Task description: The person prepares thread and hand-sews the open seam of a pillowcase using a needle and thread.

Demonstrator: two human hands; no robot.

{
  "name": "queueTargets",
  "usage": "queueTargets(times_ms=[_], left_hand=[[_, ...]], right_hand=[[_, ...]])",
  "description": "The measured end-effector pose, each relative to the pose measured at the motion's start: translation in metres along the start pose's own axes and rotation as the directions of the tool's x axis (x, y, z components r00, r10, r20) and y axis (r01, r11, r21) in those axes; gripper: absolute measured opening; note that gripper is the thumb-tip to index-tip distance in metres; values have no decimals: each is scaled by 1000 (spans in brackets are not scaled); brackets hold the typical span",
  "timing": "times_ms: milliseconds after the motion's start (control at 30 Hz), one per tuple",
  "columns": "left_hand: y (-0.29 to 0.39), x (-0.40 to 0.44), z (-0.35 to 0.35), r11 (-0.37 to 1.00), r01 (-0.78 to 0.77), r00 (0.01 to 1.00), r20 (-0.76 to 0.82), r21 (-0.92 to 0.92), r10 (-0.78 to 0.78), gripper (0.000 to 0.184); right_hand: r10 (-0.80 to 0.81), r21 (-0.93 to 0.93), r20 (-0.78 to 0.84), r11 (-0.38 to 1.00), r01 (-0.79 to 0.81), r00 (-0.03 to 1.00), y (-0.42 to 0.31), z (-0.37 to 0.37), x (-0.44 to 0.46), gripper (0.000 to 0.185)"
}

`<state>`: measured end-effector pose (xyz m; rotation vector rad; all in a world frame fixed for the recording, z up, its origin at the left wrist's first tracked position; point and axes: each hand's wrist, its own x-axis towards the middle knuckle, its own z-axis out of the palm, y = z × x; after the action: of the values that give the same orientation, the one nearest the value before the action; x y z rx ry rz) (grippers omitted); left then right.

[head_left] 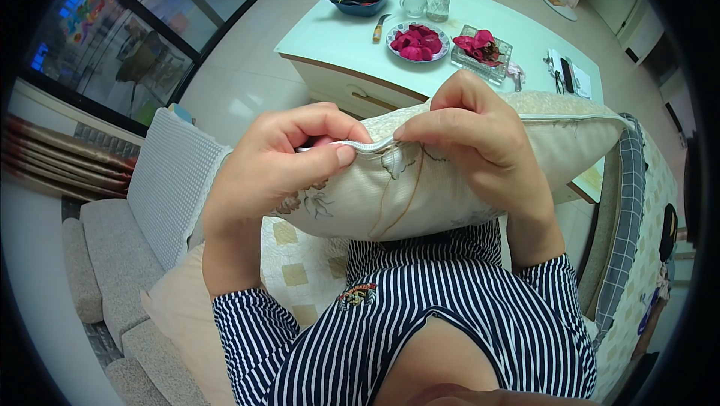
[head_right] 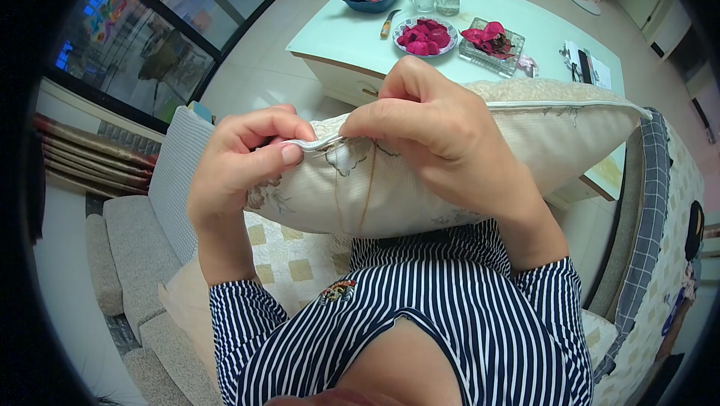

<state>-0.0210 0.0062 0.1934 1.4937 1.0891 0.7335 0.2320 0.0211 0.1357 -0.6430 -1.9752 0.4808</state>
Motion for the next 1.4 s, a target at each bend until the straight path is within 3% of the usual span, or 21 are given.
queueTargets(times_ms=[233,400,733,800,833,900,933,967,1033,1200,1400], left_hand=[[-8,5,-2,999,-41,999,5,-11,42,20],[-9,0,-4,984,-136,987,-72,114,144,18],[-9,-15,-10,994,-89,989,-116,59,96,16],[-14,-15,-6,940,-240,937,-194,243,290,15],[-15,-17,-1,940,-242,937,-193,242,291,15],[-16,-21,12,749,-301,793,-281,591,540,16],[-22,-21,16,658,-326,722,-271,678,637,19],[-26,-21,19,658,-327,721,-271,678,637,19],[-30,-21,25,528,-352,617,-232,773,752,20],[-32,-22,26,519,-360,621,-216,775,753,20],[-29,-22,24,571,-377,659,-222,729,719,20]], right_hand=[[11,45,-1,999,-11,1000,5,11,1,19],[-66,-9,-43,998,66,997,6,13,5,17],[-111,-145,-41,984,104,993,-7,8,5,25],[-67,-165,6,984,67,998,-10,8,1,32],[-66,-167,5,984,66,998,-12,8,-1,32],[-70,-201,-31,978,63,997,-19,12,-5,35],[-70,-202,-31,977,62,997,-22,14,-7,35],[-58,-216,-42,975,47,997,-24,18,-10,34],[-46,-230,-53,973,33,998,-24,26,-14,33],[-121,-216,-209,973,75,970,-14,48,-13,19],[-113,-207,-241,976,62,964,-9,51,-9,17]])
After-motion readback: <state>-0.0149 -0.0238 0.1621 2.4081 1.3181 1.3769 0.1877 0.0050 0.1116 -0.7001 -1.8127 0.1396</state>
